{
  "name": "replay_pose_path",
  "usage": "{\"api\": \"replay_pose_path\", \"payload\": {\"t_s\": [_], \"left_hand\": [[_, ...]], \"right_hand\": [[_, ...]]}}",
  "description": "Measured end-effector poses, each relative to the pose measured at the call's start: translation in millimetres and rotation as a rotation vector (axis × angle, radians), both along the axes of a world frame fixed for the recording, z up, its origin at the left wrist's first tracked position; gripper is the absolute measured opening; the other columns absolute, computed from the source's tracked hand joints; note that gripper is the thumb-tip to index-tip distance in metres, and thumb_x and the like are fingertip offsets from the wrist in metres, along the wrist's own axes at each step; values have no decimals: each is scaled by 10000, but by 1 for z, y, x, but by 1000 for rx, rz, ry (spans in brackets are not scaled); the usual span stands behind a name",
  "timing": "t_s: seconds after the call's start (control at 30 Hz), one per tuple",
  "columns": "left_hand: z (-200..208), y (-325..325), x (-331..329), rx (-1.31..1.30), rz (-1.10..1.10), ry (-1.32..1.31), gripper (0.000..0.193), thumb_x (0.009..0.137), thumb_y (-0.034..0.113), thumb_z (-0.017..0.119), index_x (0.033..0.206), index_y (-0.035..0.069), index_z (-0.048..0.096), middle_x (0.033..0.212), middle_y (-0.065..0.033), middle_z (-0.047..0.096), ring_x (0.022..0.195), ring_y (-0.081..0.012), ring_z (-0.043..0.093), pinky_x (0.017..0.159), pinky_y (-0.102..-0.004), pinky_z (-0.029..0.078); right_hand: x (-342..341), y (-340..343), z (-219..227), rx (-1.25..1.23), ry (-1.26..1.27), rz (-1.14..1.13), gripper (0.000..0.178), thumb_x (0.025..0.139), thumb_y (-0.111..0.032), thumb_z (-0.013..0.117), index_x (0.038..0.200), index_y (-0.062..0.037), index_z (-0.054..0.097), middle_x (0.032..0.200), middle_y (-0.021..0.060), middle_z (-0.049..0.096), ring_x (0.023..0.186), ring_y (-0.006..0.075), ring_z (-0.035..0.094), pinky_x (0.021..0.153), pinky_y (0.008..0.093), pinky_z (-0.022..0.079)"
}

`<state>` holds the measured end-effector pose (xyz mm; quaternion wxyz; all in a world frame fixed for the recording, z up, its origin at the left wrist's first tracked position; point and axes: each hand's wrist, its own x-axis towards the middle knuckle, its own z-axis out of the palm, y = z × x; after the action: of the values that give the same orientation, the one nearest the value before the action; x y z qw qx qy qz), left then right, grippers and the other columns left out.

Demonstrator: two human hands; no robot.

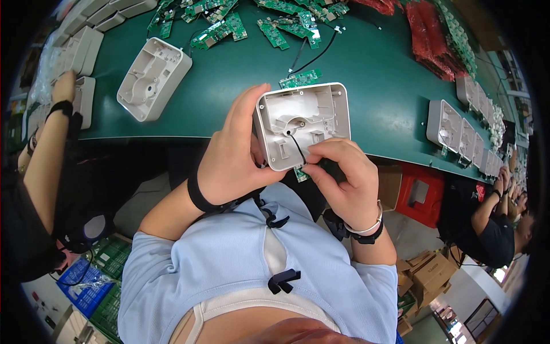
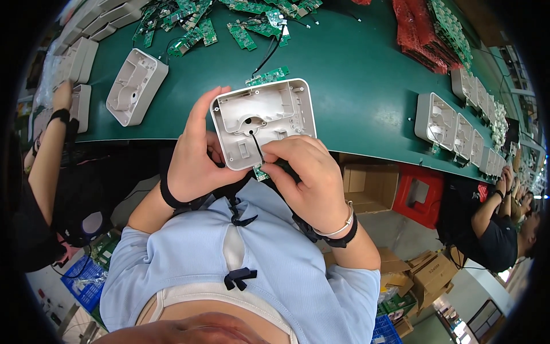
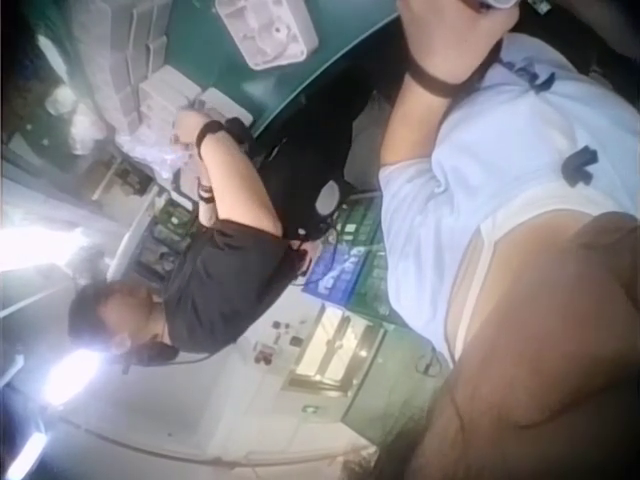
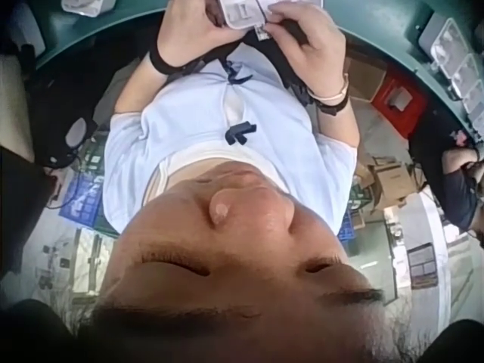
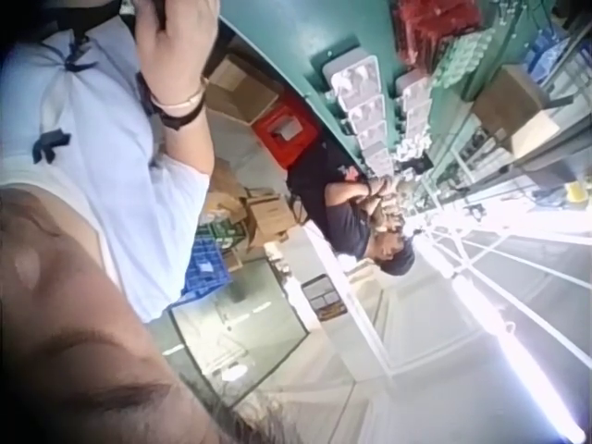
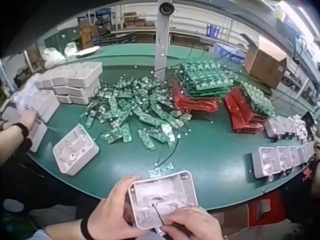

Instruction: Assembling electronic components by placing small PCB boards and wires into plastic enclosures.

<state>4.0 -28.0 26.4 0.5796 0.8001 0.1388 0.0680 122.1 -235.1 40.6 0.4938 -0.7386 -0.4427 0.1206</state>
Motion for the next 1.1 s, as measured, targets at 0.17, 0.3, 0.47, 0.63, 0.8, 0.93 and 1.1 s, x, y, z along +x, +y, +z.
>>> {"api": "replay_pose_path", "payload": {"t_s": [0.17, 0.3, 0.47, 0.63, 0.8, 0.93, 1.1], "left_hand": [[3, 1, -1, 28, -9, -30, 1119, 727, 97, 918, 1632, 47, 262, 1581, -236, 434, 890, -303, 782, 714, -366, 644], [4, 3, 0, -17, -20, 36, 1118, 733, 103, 921, 1630, 41, 257, 1586, -247, 423, 888, -309, 782, 712, -369, 645], [-1, -1, -3, 42, -21, -50, 1151, 742, 102, 932, 1648, 37, 226, 1613, -231, 415, 908, -267, 775, 741, -356, 629], [16, 11, -14, 31, -72, 12, 1186, 748, 170, 963, 1666, 27, 226, 1636, -232, 403, 1084, -272, 722, 821, -356, 606], [21, 54, -48, 498, 163, -277, 1142, 781, 264, 965, 1658, -12, 288, 1691, -184, 379, 1323, -285, 604, 1127, -433, 468], [19, 91, -82, 723, 415, -229, 1046, 829, 219, 915, 1655, 3, 310, 1715, -187, 337, 1550, -324, 388, 1284, -477, 289], [8, 120, -91, 839, 529, -60, 1039, 833, 177, 897, 1672, 49, 299, 1716, -199, 331, 1589, -333, 330, 1306, -489, 242]], "right_hand": [[2, 5, 5, -71, -223, 53, 325, 803, 11, 837, 1111, -23, 740, 1062, 102, 762, 991, 314, 722, 877, 402, 552], [4, 7, 1, -87, -280, 110, 311, 792, 2, 829, 1091, -28, 750, 1083, 91, 756, 993, 319, 712, 868, 420, 544], [6, 8, 2, -56, -368, 172, 284, 787, 19, 796, 1065, -29, 757, 1056, 92, 755, 971, 310, 714, 847, 421, 543], [10, -7, 15, -74, -441, 188, 266, 756, 19, 774, 1020, -15, 759, 1016, 97, 756, 956, 308, 717, 842, 421, 540], [43, -63, 40, -209, -651, 17, 251, 750, 31, 752, 995, -19, 766, 1017, 86, 766, 910, 305, 699, 805, 404, 523], [87, -104, 30, -361, -761, -120, 221, 814, 40, 735, 1017, -36, 778, 1058, 76, 784, 849, 297, 659, 784, 388, 511], [116, -122, 15, -382, -739, -211, 191, 883, 44, 718, 1047, -32, 779, 1081, 86, 792, 854, 299, 654, 779, 377, 518]]}}
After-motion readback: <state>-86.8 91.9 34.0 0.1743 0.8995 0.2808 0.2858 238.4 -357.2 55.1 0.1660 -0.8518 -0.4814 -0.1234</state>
